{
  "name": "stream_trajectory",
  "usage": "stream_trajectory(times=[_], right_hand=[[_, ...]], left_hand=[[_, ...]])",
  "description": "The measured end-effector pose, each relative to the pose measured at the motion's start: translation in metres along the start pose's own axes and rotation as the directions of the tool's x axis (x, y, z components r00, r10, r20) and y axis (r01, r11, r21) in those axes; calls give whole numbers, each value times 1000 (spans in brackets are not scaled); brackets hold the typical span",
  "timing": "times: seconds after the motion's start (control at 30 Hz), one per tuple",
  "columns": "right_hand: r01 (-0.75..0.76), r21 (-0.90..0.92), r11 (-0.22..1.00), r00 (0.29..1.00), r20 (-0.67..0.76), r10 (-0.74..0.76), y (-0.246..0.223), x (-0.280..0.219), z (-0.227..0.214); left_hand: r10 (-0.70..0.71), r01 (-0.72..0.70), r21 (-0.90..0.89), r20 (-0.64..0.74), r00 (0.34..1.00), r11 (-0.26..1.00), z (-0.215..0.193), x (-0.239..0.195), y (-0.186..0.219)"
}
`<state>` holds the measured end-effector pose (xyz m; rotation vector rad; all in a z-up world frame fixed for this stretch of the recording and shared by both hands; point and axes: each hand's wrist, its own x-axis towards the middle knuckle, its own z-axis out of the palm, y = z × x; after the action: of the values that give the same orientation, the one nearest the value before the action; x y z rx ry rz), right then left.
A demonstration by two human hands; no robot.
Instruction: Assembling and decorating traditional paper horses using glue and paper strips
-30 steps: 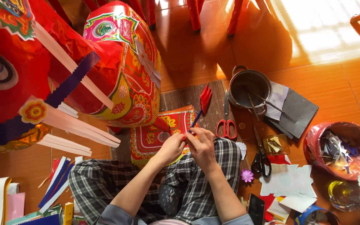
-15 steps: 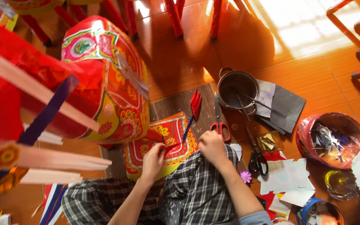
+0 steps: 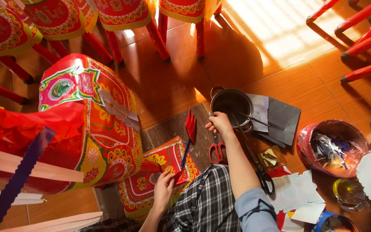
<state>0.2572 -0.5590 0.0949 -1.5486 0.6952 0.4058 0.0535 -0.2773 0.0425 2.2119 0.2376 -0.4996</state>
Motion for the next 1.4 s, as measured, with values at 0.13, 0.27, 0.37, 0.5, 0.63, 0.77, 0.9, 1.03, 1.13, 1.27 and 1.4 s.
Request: stream_trajectory(times=[0.13, 0.27, 0.37, 0.5, 0.63, 0.77, 0.9, 1.03, 1.13, 1.27, 1.4], right_hand=[[13, 277, 961, 995, 94, -40, 0, 9, 2], [37, 134, 990, 992, 115, -53, -8, -23, 3], [27, -113, 993, 997, 78, -18, -9, -48, -3], [38, -231, 972, 998, 62, -24, 4, -65, -27], [56, -49, 997, 968, 248, -43, -16, -121, -52], [194, 23, 981, 859, 479, -180, -18, -191, -47], [748, -90, 658, 565, 607, -559, -7, -254, -24], [974, -196, 112, 222, 745, -630, 20, -264, -17], [975, -221, -5, 172, 772, -612, 35, -266, -13], [972, -170, -159, 4, 696, -718, 53, -273, -17], [995, -86, -56, 14, 657, -754, 47, -280, -48]], left_hand=[[-119, 112, -395, 7, 993, 912, -21, -23, 42], [-133, 131, -452, 26, 991, 882, -38, -38, 65], [-107, 107, -495, 29, 994, 862, -51, -51, 76], [-134, 151, -440, 71, 988, 885, -61, -65, 84], [-148, 172, -403, 89, 985, 899, -68, -76, 101], [-63, 91, -297, 105, 993, 951, -74, -78, 107], [97, -53, -347, 111, 989, 936, -83, -93, 126], [145, -26, -417, 256, 956, 908, -83, -107, 140], [126, 73, -483, 367, 922, 873, -69, -113, 133], [139, 214, -561, 519, 844, 800, -62, -118, 127], [13, 482, -538, 676, 737, 691, -51, -110, 107]])
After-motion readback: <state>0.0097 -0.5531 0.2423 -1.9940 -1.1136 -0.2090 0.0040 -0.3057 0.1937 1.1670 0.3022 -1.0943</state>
